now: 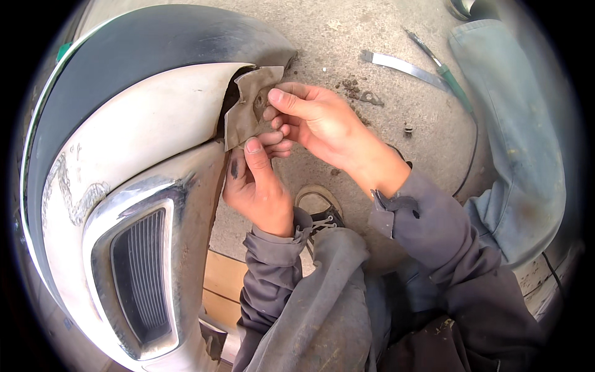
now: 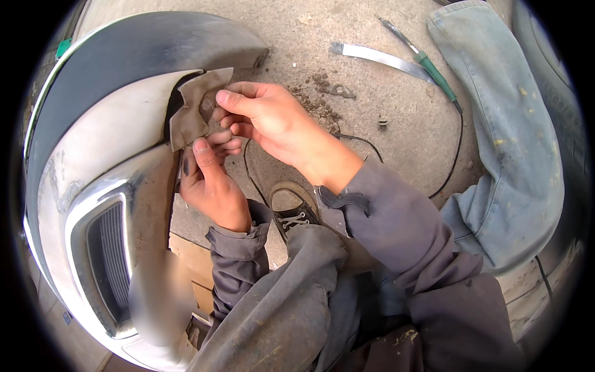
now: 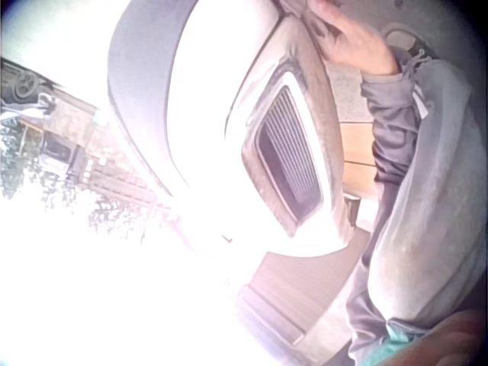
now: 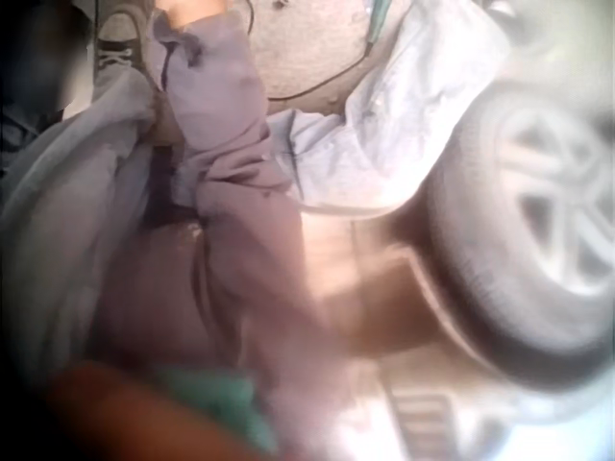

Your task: The person uses a soldering iron to apply heat to a damaged area on a car bumper, then fits a small plastic patch into the damaged section.

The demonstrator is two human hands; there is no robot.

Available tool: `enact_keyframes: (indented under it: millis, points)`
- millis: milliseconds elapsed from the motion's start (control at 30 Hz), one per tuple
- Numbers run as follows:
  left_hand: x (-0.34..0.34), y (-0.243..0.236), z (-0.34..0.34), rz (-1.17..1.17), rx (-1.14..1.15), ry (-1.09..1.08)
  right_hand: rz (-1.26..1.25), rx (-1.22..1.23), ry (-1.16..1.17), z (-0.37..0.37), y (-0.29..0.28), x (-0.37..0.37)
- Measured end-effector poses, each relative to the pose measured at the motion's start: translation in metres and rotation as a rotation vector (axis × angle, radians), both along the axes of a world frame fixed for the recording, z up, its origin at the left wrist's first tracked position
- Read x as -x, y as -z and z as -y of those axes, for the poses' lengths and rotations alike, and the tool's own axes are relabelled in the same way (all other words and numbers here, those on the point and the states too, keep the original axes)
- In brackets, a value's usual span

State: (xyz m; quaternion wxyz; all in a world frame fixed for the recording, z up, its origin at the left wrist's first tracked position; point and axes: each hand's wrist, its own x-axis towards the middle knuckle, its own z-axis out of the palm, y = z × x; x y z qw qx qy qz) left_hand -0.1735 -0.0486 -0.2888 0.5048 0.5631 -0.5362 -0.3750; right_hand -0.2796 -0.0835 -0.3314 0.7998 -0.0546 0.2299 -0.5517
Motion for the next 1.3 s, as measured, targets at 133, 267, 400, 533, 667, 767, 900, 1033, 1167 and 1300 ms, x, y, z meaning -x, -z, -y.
enact_keyframes:
  millis: [133, 267, 400, 533, 667, 767, 900, 1033, 1167, 1300]
  points:
    - [-0.004, -0.001, -0.002, 0.049, -0.003, -0.032, 0.012, -0.001, 0.008, 0.000, 0.000, -0.008]
    - [-0.002, -0.006, 0.002, 0.120, -0.043, -0.046, 0.034, -0.009, 0.043, 0.003, -0.003, -0.010]
    - [-0.001, -0.003, 0.005, 0.081, -0.055, -0.062, 0.064, -0.035, 0.050, 0.004, -0.003, -0.013]
    - [-0.003, 0.000, 0.007, 0.111, -0.060, -0.075, 0.086, -0.053, 0.068, 0.003, -0.002, -0.016]
    - [0.001, 0.000, 0.008, 0.111, -0.064, -0.125, 0.072, -0.063, 0.080, 0.002, -0.005, -0.017]
    - [0.001, 0.003, 0.008, 0.080, -0.062, -0.138, 0.055, -0.103, 0.085, 0.002, -0.008, -0.018]
    - [-0.001, 0.006, 0.009, 0.057, -0.072, -0.155, 0.091, -0.110, 0.080, 0.003, -0.011, -0.020]
    - [0.003, 0.009, 0.011, -0.008, -0.066, -0.182, 0.087, -0.060, 0.103, 0.004, -0.007, -0.021]
    - [0.004, 0.017, 0.017, 0.029, -0.008, -0.159, 0.069, -0.051, 0.131, 0.002, -0.008, -0.018]
    - [0.005, 0.013, 0.011, 0.185, 0.004, -0.170, 0.055, -0.061, 0.124, 0.004, -0.006, -0.021]
